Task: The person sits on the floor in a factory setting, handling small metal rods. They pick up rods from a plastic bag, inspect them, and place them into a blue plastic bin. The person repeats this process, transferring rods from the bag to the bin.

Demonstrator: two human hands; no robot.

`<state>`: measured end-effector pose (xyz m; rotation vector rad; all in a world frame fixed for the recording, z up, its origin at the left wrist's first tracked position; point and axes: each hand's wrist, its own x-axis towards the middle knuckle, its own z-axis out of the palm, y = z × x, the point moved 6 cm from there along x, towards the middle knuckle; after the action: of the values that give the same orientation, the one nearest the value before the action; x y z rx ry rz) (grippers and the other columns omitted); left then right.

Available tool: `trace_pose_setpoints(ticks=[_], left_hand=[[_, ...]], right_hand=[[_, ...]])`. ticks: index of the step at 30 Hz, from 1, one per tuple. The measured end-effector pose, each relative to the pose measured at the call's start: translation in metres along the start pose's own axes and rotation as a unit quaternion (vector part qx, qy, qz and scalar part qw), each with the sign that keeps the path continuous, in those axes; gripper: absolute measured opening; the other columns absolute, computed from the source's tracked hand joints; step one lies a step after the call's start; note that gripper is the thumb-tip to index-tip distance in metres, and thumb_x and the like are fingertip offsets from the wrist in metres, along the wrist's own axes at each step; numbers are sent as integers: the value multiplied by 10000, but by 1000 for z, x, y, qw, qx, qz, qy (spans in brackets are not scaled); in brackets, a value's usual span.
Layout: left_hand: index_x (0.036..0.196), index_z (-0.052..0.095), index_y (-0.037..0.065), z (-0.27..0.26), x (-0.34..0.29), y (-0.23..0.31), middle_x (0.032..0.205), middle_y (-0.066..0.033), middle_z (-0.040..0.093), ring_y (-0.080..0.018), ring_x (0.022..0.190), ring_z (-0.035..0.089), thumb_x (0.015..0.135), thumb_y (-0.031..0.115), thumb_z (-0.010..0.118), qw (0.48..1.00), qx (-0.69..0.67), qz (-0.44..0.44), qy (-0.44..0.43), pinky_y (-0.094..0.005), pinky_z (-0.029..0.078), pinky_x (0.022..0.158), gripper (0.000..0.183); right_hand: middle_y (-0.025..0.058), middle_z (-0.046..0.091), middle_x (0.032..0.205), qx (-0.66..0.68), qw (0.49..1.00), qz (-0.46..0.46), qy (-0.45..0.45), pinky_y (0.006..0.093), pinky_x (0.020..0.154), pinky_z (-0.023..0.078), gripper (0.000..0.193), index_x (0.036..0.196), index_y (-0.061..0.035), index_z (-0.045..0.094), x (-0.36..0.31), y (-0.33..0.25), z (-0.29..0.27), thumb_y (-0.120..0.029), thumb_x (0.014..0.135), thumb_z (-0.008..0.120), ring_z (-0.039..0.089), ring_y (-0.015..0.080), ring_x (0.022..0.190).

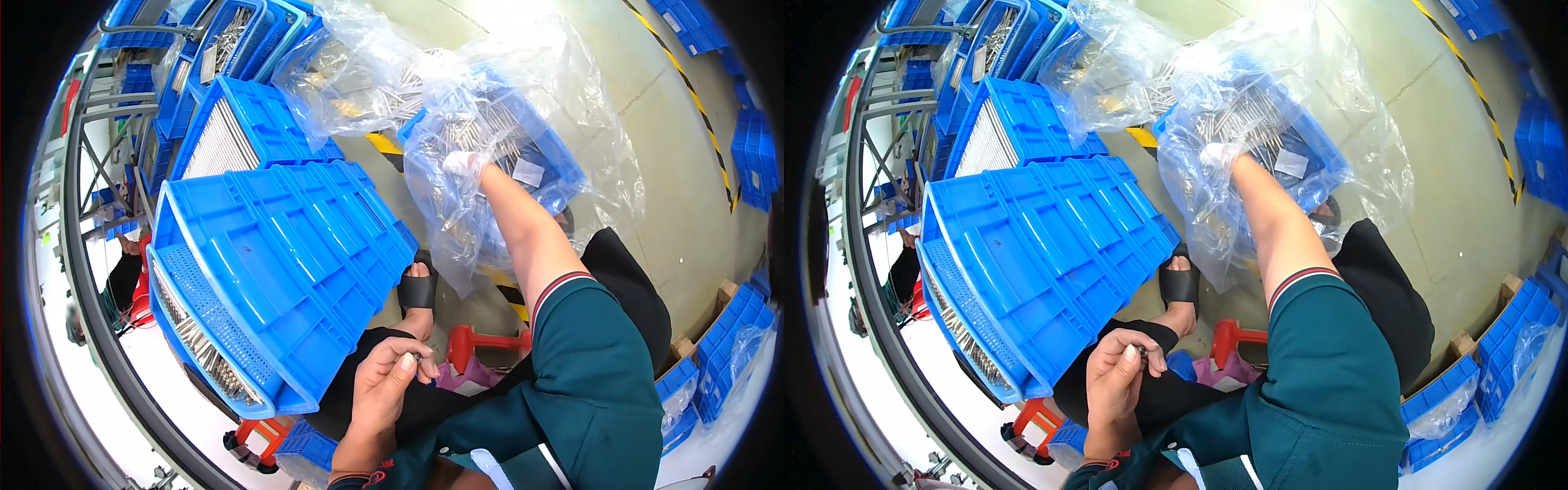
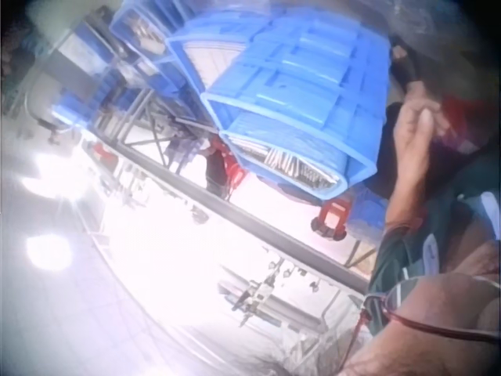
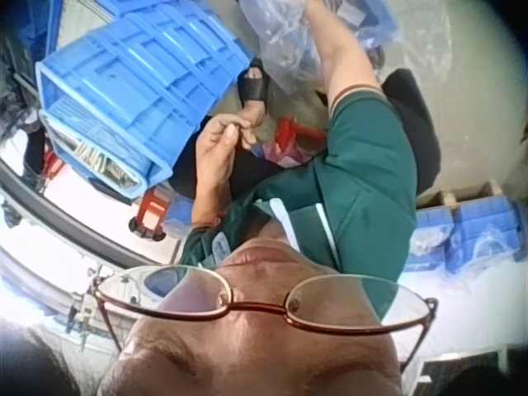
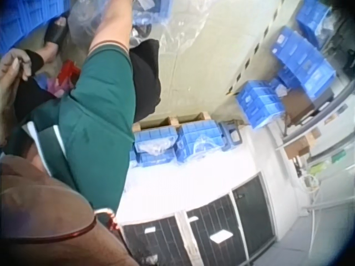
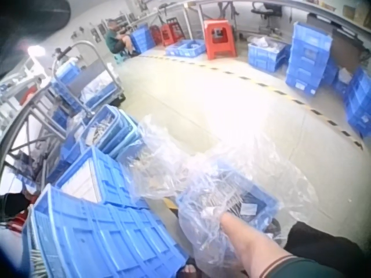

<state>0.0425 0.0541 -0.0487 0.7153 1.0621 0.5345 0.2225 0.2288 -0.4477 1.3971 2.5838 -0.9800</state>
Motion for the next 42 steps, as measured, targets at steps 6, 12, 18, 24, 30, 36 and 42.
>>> trace_pose_setpoints(ticks=[6, 12, 18, 24, 30, 36, 42], left_hand=[[1024, 565, -39, 5, 1, 2, 838, -108, 607, -143, 760, 563, 947, 161, 509, 1000, 26, 6, -14, -250, 444, 698, 222], [978, 556, -54, 0, -6, 2, 775, -140, 595, -167, 695, 555, 945, 212, 520, 998, 62, 17, 26, -256, 430, 652, 271], [975, 556, -57, 9, -9, 6, 777, -141, 597, -164, 701, 557, 947, 212, 517, 997, 75, 29, 0, -252, 426, 651, 273], [975, 559, -59, 9, -10, 3, 786, -141, 598, -164, 707, 559, 946, 208, 519, 997, 69, 32, 9, -254, 427, 652, 272], [981, 561, -60, 11, -9, 3, 792, -144, 600, -168, 710, 561, 944, 201, 521, 997, 72, 33, -4, -253, 428, 657, 266], [977, 563, -57, 9, -9, 0, 797, -144, 603, -166, 712, 562, 944, 199, 521, 997, 67, 28, 4, -251, 428, 651, 262], [974, 566, -54, 12, -7, 1, 792, -140, 603, -164, 708, 562, 944, 200, 521, 997, 75, 27, -2, -252, 431, 649, 259]], right_hand=[[176, 676, 838, -46, 995, 64, 64, 392, 661, 530, 221, 827, -43, 708, -8, 15, -2, -169, 756, 540, 662, 331, 772], [162, 682, 957, 52, 974, 221, -20, 413, 739, 527, 247, 917, -62, 715, -48, 24, -15, -187, 788, 545, 668, 311, 863], [141, 682, 976, 79, 953, 288, -47, 433, 732, 525, 259, 928, -90, 713, -76, 50, 57, -222, 805, 526, 667, 295, 874], [131, 674, 1049, 4, 949, 313, -34, 413, 749, 533, 266, 1002, -90, 703, -71, -1, 49, -183, 840, 513, 662, 291, 942], [141, 666, 1072, -15, 949, 310, -52, 405, 748, 536, 274, 1015, -93, 701, -79, -9, 29, -175, 846, 503, 663, 282, 956], [158, 668, 1050, 12, 945, 325, -33, 417, 763, 528, 273, 1009, -92, 698, -84, -13, 18, -171, 845, 495, 661, 294, 953], [144, 677, 1026, 64, 919, 385, 60, 420, 771, 524, 291, 1004, -83, 691, -87, 1, 24, -183, 849, 466, 664, 300, 940]])
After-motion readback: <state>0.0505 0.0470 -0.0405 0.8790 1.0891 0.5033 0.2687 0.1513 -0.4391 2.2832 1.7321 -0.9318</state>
